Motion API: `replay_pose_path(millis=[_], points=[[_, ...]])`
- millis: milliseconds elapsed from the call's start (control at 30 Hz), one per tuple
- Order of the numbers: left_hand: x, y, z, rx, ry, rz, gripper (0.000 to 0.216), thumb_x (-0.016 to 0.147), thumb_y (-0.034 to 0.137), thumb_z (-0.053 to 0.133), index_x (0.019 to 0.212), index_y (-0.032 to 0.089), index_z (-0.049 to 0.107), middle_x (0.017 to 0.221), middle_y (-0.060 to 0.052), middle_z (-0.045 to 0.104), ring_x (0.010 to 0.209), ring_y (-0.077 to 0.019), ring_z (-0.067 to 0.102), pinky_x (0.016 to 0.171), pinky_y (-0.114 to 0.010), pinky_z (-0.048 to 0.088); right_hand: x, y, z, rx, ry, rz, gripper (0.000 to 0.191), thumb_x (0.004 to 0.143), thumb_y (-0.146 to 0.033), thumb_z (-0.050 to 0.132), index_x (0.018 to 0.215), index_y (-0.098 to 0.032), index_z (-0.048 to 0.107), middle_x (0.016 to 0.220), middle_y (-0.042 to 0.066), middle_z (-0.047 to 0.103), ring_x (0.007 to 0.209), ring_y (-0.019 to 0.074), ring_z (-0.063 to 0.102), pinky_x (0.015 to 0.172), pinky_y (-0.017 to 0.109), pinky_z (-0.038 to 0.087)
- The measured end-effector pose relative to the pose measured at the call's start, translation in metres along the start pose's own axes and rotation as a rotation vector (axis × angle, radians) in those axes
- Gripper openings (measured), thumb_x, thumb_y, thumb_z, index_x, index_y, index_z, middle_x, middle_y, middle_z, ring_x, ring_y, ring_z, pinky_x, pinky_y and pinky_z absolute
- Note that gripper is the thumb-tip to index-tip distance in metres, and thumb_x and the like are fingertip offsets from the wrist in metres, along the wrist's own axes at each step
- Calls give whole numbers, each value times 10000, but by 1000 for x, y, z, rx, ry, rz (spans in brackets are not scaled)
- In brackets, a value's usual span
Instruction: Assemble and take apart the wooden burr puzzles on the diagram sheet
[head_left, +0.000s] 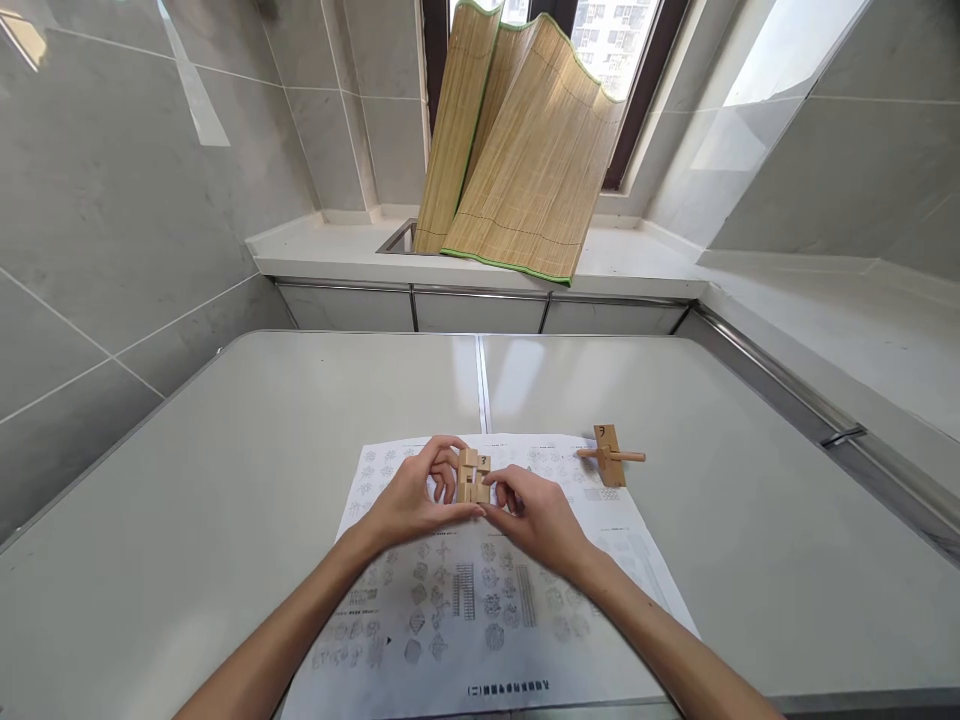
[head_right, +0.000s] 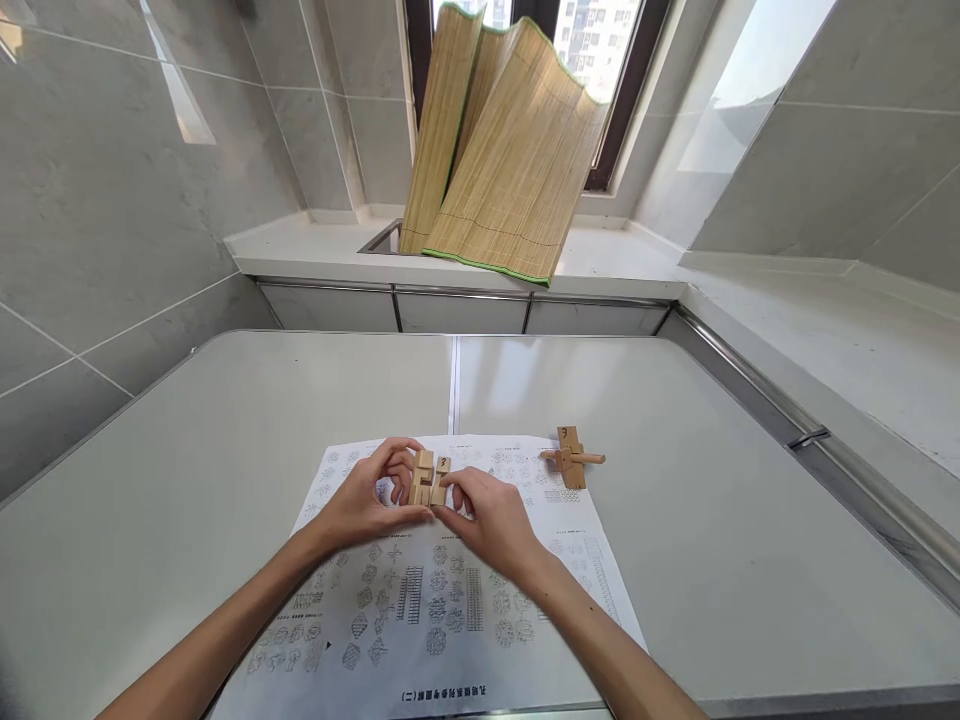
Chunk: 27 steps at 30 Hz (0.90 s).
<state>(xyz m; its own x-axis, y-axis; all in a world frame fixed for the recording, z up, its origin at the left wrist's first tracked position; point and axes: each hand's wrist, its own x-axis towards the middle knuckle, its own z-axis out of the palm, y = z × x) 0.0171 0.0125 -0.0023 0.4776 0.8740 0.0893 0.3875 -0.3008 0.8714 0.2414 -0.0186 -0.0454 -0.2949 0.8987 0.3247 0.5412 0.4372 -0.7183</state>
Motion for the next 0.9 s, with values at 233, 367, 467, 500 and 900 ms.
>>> replay_pose_path(millis=[233, 367, 467, 500, 900], points=[[7, -10, 11, -125, 122, -91, 696, 773, 460, 887, 1300, 249, 484, 829, 63, 604, 629, -105, 561, 631, -249, 461, 9, -8, -13, 564, 100, 293, 391, 892, -523, 765, 1111, -222, 642, 948, 46, 727, 697, 176, 689, 601, 286, 467], [8, -8, 15, -132, 116, -95, 687, 771, 471, 883, 1294, 245, 499, 830, 58, 630, 634, -112, 589, 611, -244, 457, 11, -12, -19, 819, 19, 329, 445, 855, -535, 805, 1130, -231, 632, 869, 30, 728, 706, 188, 707, 554, 269, 437], [8, -5, 14, -137, 82, -99, 684, 766, 463, 886, 1299, 250, 515, 810, 59, 640, 633, -119, 595, 601, -244, 438, 11, -11, -21, 918, -82, 365, 460, 852, -532, 811, 1157, -232, 643, 814, 13, 719, 622, 162, 656, 480, 247, 363], [8, -4, 14, -143, 66, -100, 685, 760, 454, 892, 1300, 250, 521, 812, 57, 649, 630, -119, 591, 596, -244, 428, 11, -10, -22, 946, -115, 370, 461, 853, -530, 811, 1161, -231, 643, 804, 8, 715, 599, 150, 636, 474, 244, 355], [6, -3, 14, -178, 28, -140, 676, 751, 361, 899, 1306, 257, 528, 712, 82, 600, 650, -145, 603, 629, -262, 410, 11, -10, -28, 1193, -224, 496, 433, 889, -515, 791, 1141, -216, 606, 884, 17, 686, 545, 92, 539, 464, 228, 356]])
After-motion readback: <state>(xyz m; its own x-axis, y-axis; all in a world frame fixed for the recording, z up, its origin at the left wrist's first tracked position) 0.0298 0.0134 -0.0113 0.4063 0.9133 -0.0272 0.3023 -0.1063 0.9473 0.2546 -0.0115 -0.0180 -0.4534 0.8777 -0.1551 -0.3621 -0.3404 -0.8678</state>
